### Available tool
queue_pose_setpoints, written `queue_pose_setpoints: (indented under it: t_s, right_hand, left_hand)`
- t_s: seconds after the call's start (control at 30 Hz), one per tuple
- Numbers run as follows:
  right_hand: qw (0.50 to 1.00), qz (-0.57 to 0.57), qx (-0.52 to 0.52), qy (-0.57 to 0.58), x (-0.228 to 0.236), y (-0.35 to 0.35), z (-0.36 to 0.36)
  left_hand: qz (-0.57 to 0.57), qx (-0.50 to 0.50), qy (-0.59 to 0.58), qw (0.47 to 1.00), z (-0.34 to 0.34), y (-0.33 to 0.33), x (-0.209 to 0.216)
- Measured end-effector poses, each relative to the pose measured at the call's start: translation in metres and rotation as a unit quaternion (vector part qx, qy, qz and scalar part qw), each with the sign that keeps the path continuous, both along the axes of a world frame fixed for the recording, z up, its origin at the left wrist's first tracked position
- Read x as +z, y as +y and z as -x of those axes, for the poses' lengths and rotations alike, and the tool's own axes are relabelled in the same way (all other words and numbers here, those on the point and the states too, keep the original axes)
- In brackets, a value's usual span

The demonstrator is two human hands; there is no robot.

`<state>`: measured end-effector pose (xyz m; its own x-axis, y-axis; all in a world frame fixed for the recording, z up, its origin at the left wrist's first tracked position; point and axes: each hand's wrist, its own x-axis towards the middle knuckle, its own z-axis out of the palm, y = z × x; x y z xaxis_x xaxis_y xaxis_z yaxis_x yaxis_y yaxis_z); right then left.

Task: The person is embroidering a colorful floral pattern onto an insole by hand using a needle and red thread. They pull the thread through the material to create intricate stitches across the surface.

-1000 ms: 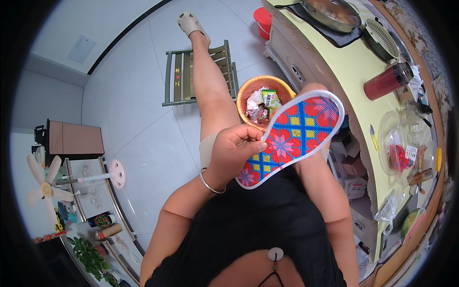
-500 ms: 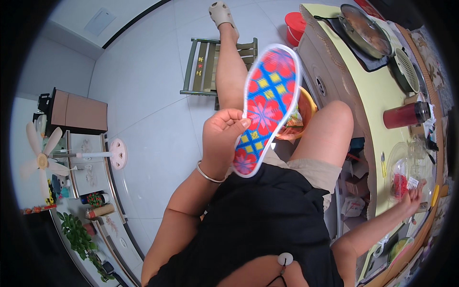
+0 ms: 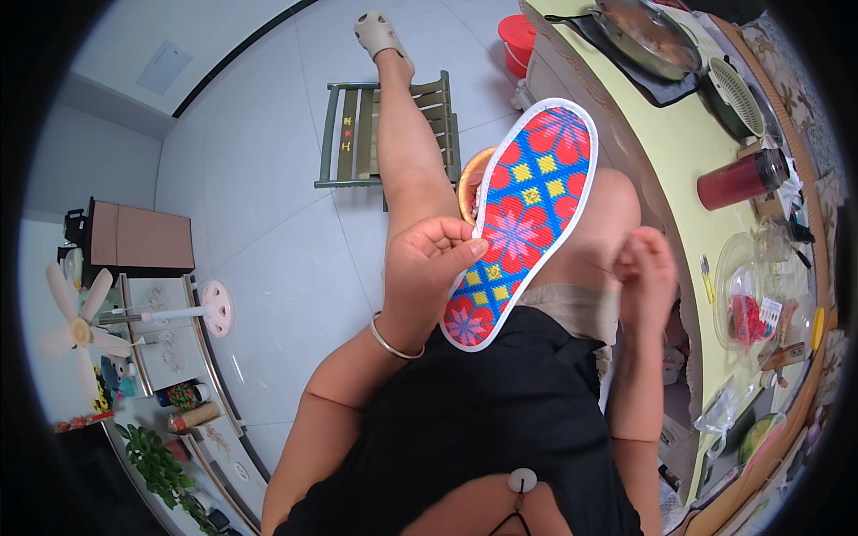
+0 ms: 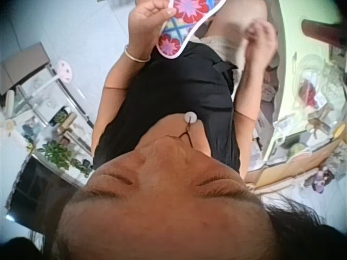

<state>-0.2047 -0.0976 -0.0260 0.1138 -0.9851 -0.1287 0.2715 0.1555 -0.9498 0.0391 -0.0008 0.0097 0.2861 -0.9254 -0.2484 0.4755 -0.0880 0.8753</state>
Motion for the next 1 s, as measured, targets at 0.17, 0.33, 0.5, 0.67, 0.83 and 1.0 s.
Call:
queue_pose_setpoints:
  t_s: [0.17,0.33,0.5,0.67,0.83,1.0]
  right_hand:
    - [0.993,0.042,0.112,0.017,0.013,0.025,-0.063]
    - [0.972,0.198,0.108,0.060,0.021,0.028,-0.077]
    - [0.886,0.416,0.077,0.188,0.041,0.035,-0.084]
    - [0.853,0.468,0.121,0.196,0.053,0.038,-0.090]
    - [0.850,0.475,0.126,0.187,0.054,0.036,-0.088]
    - [0.850,0.478,0.109,0.194,0.052,0.037,-0.090]
  left_hand:
    - [-0.001,-0.027,0.006,1.000,0.006,-0.001,0.003]
    - [0.009,-0.111,0.182,0.977,0.009,-0.006,0.002]
    - [0.117,-0.213,0.471,0.848,0.009,-0.008,-0.042]
    - [0.088,-0.231,0.461,0.852,0.004,-0.003,-0.055]
    - [0.046,-0.217,0.436,0.872,0.006,-0.004,-0.041]
    - [0.068,-0.237,0.457,0.855,0.004,-0.003,-0.047]
